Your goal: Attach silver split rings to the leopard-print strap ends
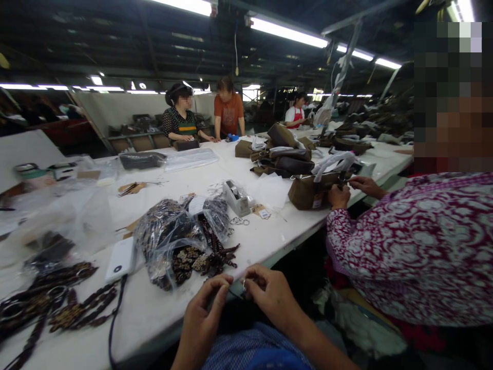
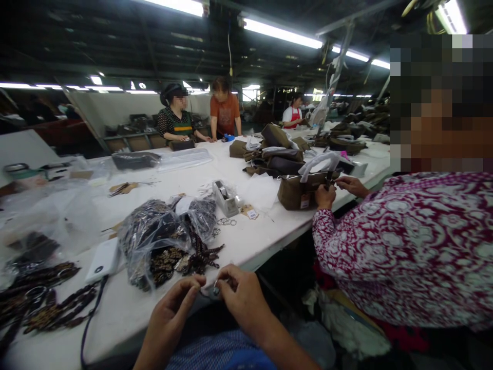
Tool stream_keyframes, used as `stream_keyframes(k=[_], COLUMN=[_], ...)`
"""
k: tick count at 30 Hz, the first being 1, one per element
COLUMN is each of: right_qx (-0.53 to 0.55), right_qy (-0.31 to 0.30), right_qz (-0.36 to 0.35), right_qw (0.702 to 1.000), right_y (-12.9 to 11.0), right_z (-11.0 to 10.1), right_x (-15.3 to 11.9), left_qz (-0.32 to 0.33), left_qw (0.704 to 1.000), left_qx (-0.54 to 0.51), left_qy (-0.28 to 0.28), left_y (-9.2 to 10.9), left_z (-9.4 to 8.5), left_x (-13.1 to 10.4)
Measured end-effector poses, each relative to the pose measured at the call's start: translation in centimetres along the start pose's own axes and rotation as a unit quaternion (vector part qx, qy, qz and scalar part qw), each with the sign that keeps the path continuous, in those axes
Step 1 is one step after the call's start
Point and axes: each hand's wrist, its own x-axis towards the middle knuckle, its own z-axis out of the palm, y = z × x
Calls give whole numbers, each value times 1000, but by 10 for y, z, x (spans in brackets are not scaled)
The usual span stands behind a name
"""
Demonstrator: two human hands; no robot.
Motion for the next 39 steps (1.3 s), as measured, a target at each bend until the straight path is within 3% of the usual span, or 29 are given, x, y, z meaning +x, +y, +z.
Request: stream_keyframes(k=[7,15,22,30,35,39], right_qx=[-87,21,-93,-86,23,68], right_qy=[29,-61,-11,-31,-118,-116], right_qz=[-41,10,-80,-94,-30,7], right_qw=[995,998,992,991,992,991], right_y=[2,-4,-5,-10,-9,-3], right_z=[0,-2,-3,0,-1,0], right_x=[-1,-5,-4,-7,-9,-8], left_qz=[42,40,76,135,146,134], left_qw=[997,997,995,987,985,988], left_qx=[70,62,55,81,87,59], left_qy=[-10,-8,19,16,34,50], left_y=[2,-3,-2,-9,-9,-5], left_z=[7,7,7,6,7,11], left_x=[-4,-5,-8,-9,-9,-9])
